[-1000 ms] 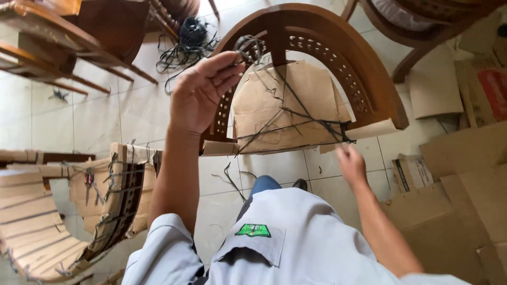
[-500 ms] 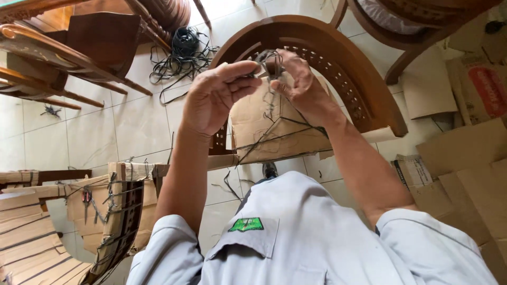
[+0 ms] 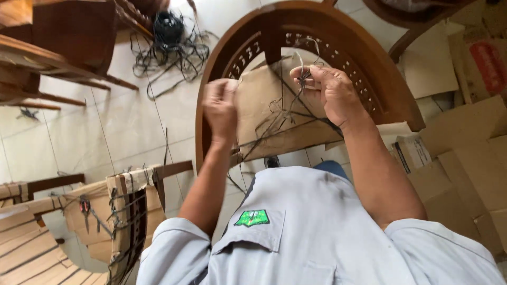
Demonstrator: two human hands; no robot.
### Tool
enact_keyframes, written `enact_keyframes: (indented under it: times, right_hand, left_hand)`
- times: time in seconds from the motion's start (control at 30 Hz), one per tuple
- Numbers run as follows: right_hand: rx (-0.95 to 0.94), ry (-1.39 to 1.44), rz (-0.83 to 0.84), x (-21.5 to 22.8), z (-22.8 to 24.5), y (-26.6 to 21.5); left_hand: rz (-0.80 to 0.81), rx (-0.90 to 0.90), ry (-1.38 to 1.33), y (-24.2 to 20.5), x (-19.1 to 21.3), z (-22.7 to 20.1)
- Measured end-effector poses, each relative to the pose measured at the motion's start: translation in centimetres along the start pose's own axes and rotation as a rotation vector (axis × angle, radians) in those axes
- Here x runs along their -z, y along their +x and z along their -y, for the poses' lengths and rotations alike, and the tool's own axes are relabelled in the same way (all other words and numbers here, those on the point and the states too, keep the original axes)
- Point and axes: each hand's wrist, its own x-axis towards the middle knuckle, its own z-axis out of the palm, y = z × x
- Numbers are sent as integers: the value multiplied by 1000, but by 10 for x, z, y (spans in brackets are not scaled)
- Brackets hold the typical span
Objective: Wrapping a wooden chair seat with cardboard and securing it with black string
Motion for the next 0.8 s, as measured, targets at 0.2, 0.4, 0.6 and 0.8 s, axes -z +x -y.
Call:
enact_keyframes:
  times: [0.2, 0.4, 0.6, 0.8]
  right_hand:
    - [-108, 16, 25, -7, -19, -5]
    - [-158, 48, 17, 13, -25, -2]
    - [-108, -95, 87, 29, -11, 4]
    - [-73, -156, 143, 40, -14, 20]
  left_hand:
    - [336, -101, 68, -53, -54, 25]
    - [216, -44, 44, -59, -84, 15]
    - [364, 110, 13, -50, -100, 9]
    - [389, -51, 12, -26, -91, -5]
